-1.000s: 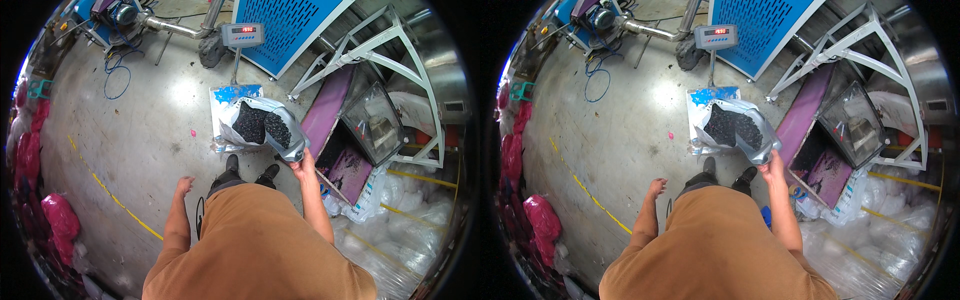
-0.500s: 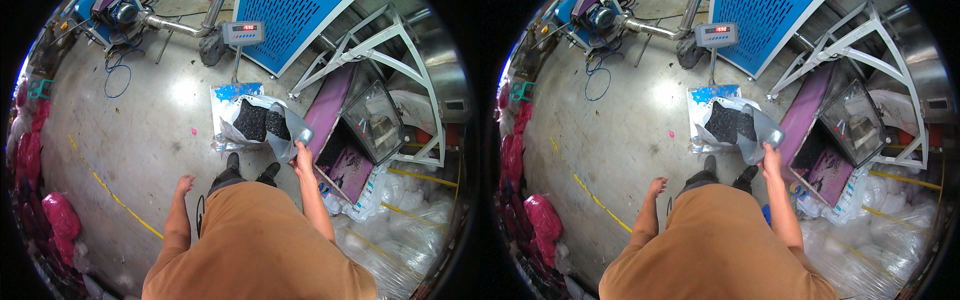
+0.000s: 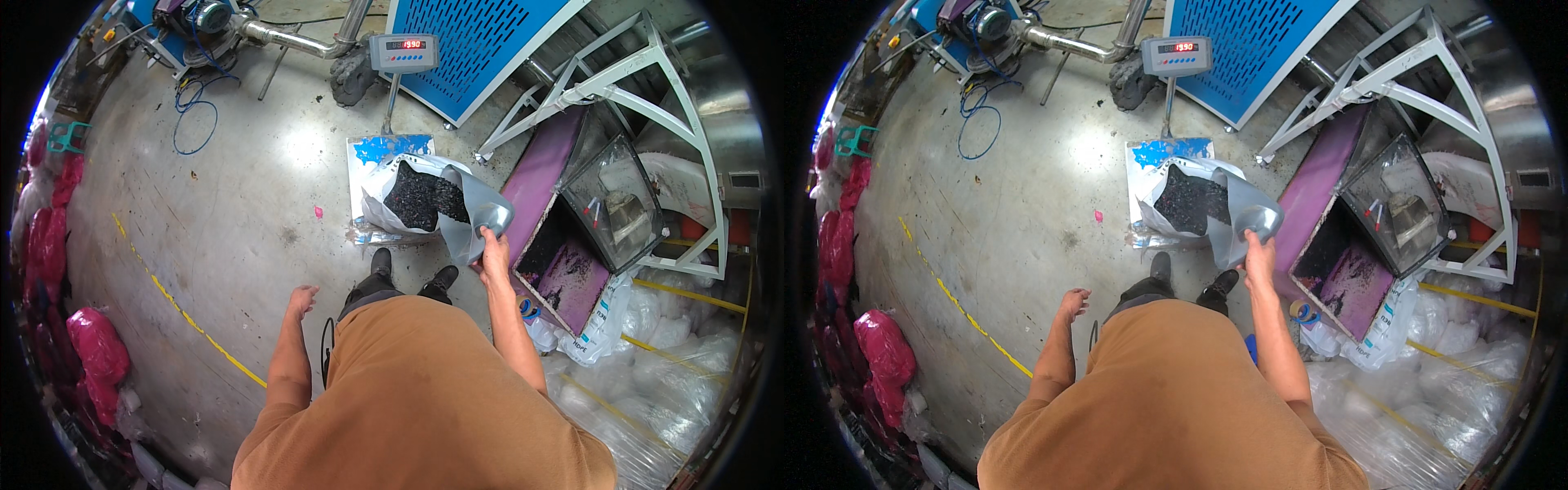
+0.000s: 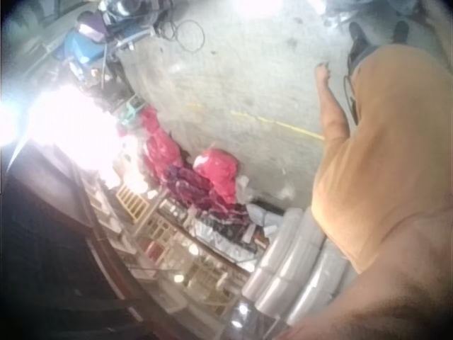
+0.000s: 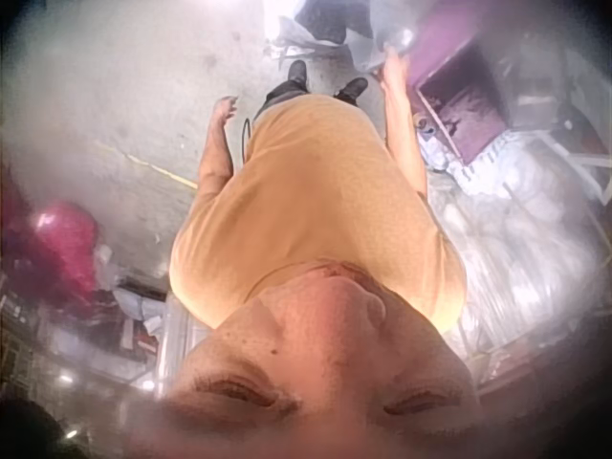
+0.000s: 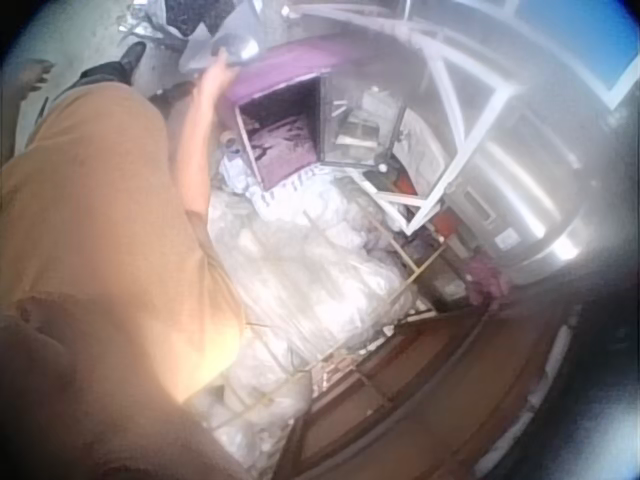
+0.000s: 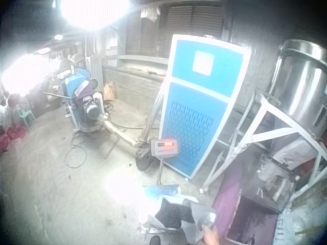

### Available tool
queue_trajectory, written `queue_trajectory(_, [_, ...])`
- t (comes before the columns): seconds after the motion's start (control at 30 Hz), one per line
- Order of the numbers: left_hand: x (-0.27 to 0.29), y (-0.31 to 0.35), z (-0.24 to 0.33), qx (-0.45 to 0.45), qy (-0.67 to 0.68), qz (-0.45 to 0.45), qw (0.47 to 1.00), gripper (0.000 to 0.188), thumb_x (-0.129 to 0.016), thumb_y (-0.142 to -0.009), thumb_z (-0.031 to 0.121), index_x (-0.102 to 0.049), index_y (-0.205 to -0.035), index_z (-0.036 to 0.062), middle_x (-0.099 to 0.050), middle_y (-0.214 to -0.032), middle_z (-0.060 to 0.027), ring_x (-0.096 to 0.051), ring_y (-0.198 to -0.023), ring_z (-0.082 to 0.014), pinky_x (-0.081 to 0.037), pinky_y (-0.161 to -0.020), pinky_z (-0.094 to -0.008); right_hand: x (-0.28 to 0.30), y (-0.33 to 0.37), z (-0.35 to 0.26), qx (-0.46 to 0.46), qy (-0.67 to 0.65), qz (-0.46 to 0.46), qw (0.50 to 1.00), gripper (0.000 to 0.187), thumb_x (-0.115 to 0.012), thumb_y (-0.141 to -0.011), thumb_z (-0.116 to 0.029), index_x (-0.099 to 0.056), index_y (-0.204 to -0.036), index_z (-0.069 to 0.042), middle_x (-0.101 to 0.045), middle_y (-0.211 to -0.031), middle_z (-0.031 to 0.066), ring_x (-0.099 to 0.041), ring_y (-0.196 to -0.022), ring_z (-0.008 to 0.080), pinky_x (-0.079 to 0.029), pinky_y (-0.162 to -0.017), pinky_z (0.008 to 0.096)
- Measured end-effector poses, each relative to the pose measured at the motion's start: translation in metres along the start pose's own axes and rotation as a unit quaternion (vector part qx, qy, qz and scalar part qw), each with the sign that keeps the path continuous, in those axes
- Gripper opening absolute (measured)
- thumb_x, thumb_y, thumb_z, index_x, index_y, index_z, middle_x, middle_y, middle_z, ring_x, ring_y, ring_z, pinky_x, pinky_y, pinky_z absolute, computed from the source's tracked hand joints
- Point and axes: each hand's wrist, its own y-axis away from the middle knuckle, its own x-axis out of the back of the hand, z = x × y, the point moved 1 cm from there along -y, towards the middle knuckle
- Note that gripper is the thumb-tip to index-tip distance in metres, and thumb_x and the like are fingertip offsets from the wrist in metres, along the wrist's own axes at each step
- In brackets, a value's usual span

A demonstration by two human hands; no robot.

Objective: The person scoops black plastic pellets from a purple hopper into a white sack using a metal scoop. After filling the sack, they fold the top edges and seal it with blue tape. Finally, they write on the sealed sack with a red marker.

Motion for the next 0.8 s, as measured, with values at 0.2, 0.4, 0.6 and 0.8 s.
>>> queue_trajectory(0.2, [0.000, -0.003, 0.003, -0.001, -0.003, -0.002, 1.000, 0.062, -0.071, -0.091, 0.037, -0.057, -0.138, 0.0006, -0.067, -0.119, -0.0125, -0.064, -0.092, -0.0227, -0.050, -0.068, -0.0351, 0.015, -0.005, 0.008, -0.102, -0.189, -0.050, 0.975, 0.031, -0.063, -0.094, -0.027, -0.056, -0.112, -0.002, -0.063, -0.091, 0.0076, -0.064, -0.062, 0.0178, -0.045, -0.039, 0.0302])
queue_trajectory(0.4, [-0.001, -0.004, 0.009, -0.006, -0.009, 0.000, 1.000, 0.061, -0.071, -0.090, 0.037, -0.058, -0.137, 0.0012, -0.067, -0.119, -0.0126, -0.065, -0.095, -0.0237, -0.050, -0.071, -0.0360, 0.038, -0.022, 0.031, -0.124, -0.225, -0.093, 0.962, 0.041, -0.059, -0.097, -0.027, -0.053, -0.127, -0.001, -0.065, -0.116, 0.0152, -0.071, -0.098, 0.0308, -0.064, -0.075, 0.0512])
queue_trajectory(0.6, [-0.001, -0.005, 0.010, -0.005, -0.008, -0.002, 1.000, 0.059, -0.071, -0.090, 0.037, -0.059, -0.136, 0.0020, -0.067, -0.119, -0.0121, -0.065, -0.095, -0.0245, -0.051, -0.072, -0.0367, 0.038, -0.022, 0.031, -0.111, -0.209, -0.090, 0.967, 0.042, -0.061, -0.096, -0.029, -0.054, -0.127, -0.001, -0.065, -0.114, 0.0144, -0.071, -0.092, 0.0285, -0.064, -0.070, 0.0451])
queue_trajectory(0.8, [0.002, -0.009, 0.002, -0.005, -0.007, -0.001, 1.000, 0.060, -0.071, -0.090, 0.037, -0.058, -0.137, 0.0020, -0.067, -0.121, -0.0123, -0.065, -0.095, -0.0247, -0.051, -0.072, -0.0368, 0.013, -0.002, 0.007, -0.055, -0.053, -0.036, 0.996, 0.047, -0.066, -0.093, -0.030, -0.053, -0.127, -0.001, -0.065, -0.109, 0.0123, -0.067, -0.083, 0.0219, -0.059, -0.065, 0.0405])
